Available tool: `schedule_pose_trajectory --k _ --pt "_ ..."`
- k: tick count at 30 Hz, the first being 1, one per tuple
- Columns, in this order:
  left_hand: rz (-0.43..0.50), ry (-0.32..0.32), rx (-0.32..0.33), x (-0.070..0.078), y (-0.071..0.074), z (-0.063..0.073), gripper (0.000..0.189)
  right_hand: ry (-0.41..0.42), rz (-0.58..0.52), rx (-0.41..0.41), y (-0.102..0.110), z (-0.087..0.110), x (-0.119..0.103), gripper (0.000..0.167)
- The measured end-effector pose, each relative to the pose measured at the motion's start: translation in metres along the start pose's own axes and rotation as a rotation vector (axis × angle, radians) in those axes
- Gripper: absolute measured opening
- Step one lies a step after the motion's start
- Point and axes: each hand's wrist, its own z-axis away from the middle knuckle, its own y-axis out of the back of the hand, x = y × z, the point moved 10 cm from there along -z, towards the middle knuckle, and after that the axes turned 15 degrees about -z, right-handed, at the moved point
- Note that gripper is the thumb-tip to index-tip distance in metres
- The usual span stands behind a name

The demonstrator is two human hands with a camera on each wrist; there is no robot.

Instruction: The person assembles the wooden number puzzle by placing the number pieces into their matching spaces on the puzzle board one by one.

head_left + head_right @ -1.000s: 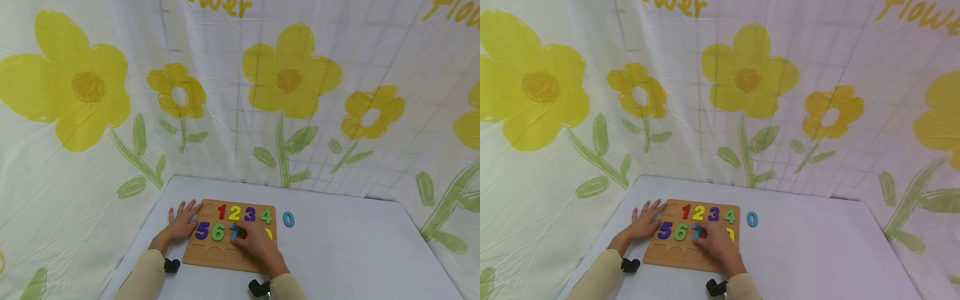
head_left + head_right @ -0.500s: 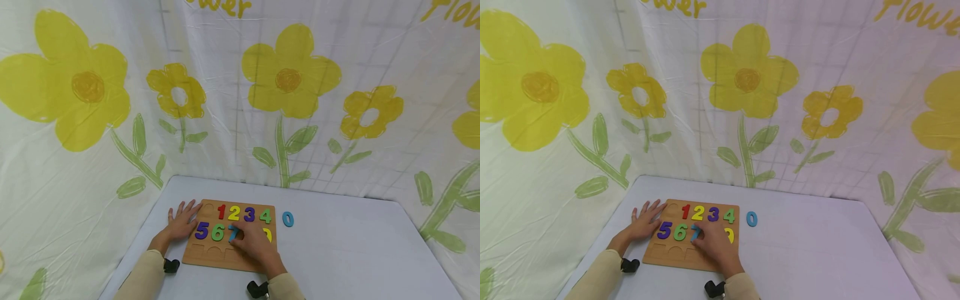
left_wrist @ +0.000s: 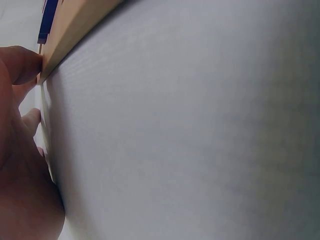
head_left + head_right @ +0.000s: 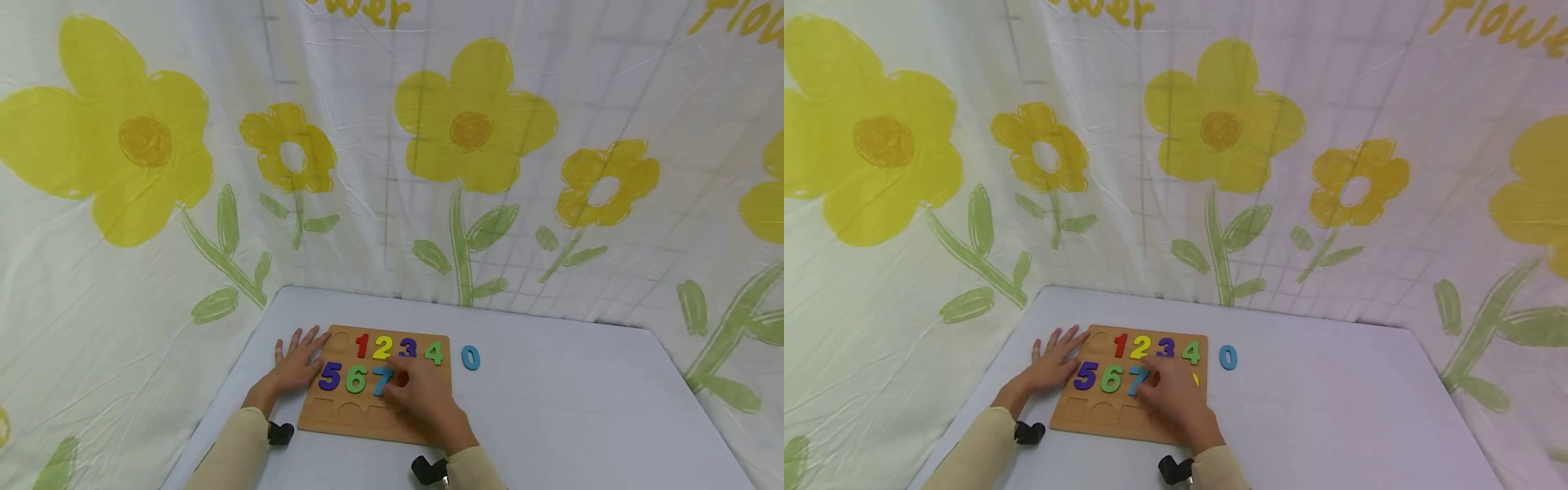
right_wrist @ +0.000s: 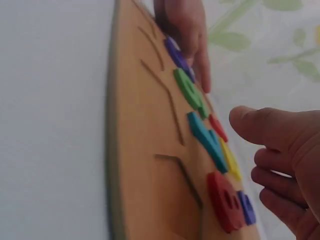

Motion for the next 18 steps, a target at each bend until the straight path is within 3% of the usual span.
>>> schedule_pose_trajectory --k 6,14,18 --pt "-0.007 0.009 0.004 -0.001 0.001 0.001 0.064 -0.019 -0.083 0.016 0.023 0.000 0.002 0.059" --pt "-0.009 0.005 0.000 -0.001 -0.001 0.000 0.064 0.078 -0.205 0.071 0.061 0.001 -0.009 0.052" --pt "-0.008 0.006 -0.001 -0.002 -0.003 0.000 0.064 0.082 -0.237 0.070 0.077 0.004 -0.012 0.054"
